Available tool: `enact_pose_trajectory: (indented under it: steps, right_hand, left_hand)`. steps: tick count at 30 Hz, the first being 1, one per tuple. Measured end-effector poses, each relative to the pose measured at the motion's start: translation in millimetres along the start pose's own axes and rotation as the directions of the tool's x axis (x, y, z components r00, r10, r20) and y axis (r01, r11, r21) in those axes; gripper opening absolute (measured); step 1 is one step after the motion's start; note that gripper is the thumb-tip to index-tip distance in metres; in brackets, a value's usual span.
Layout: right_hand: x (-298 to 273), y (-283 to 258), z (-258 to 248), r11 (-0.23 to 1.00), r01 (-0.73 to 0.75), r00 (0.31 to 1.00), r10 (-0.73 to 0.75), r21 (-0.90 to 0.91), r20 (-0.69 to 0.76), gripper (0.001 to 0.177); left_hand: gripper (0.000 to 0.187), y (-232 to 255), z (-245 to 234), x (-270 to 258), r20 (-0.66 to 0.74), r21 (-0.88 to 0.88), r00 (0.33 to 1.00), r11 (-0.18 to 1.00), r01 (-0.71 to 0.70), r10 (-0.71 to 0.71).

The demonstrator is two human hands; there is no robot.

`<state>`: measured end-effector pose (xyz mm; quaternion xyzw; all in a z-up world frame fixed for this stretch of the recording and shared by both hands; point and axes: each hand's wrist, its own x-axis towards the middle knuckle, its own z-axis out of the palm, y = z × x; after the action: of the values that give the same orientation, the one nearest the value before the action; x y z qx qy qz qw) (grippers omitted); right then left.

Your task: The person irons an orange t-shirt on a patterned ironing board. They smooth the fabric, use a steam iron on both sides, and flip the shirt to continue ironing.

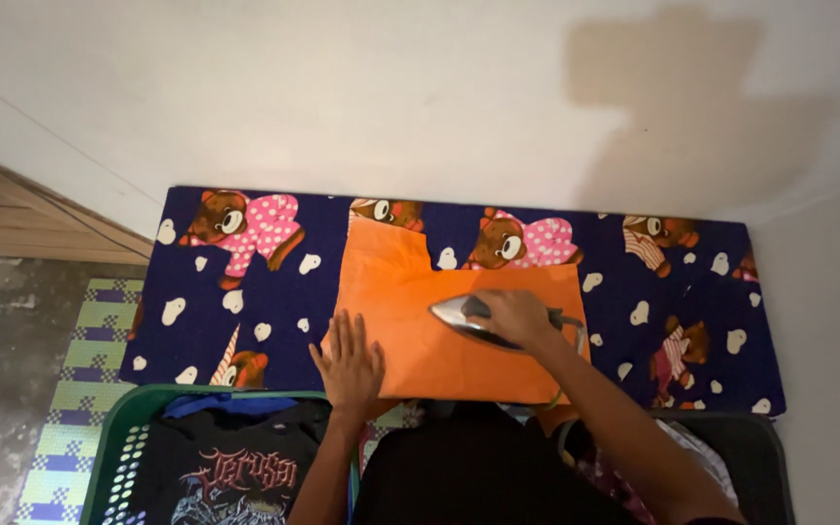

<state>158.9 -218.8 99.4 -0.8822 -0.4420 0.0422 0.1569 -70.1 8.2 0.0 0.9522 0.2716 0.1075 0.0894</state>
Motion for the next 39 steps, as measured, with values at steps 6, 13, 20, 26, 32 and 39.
enact_pose_trajectory:
  steps: [6, 13, 20, 26, 32, 39]
  right_hand:
    - [12, -3, 5, 0.987, -0.159, 0.987, 0.158, -0.015, -0.026, 0.047]
    - [-8, -13, 1, 0.977, 0.191, 0.977, -0.198, 0.095, 0.077, 0.045]
    - [-28, -8, 7, 0.92, 0.385, 0.887, -0.391, 0.076, 0.245, 0.041]
    - [-8, -24, 10, 0.996, -0.087, 0.993, 0.089, -0.031, 0.072, 0.037]
    - [-23, -29, -4, 0.999, -0.011, 0.996, 0.008, 0.032, 0.085, 0.042]
    - [-59, -8, 8, 0.907, 0.382, 0.879, -0.415, 0.176, 0.234, 0.037]
  left_hand:
    - [0.064, -1, -2, 2, 0.038, -0.004, 0.999, 1.0, -0.004, 0.004]
    - [0.064, -1, -1, 3, 0.055, -0.029, 0.998, 1.0, 0.011, -0.009]
    - [0.062, -3, 2, 3, 0.041, -0.066, 0.999, 0.998, 0.023, -0.021]
    - [0.058, 3, -5, -13, -0.001, -0.076, 0.999, 0.996, 0.047, -0.047]
    - [0.057, 5, -3, -34, -0.063, 0.103, 0.997, 0.994, -0.026, 0.033]
    - [0.057, 0, 3, -33, 0.001, 0.059, 1.0, 0.998, 0.017, -0.017]
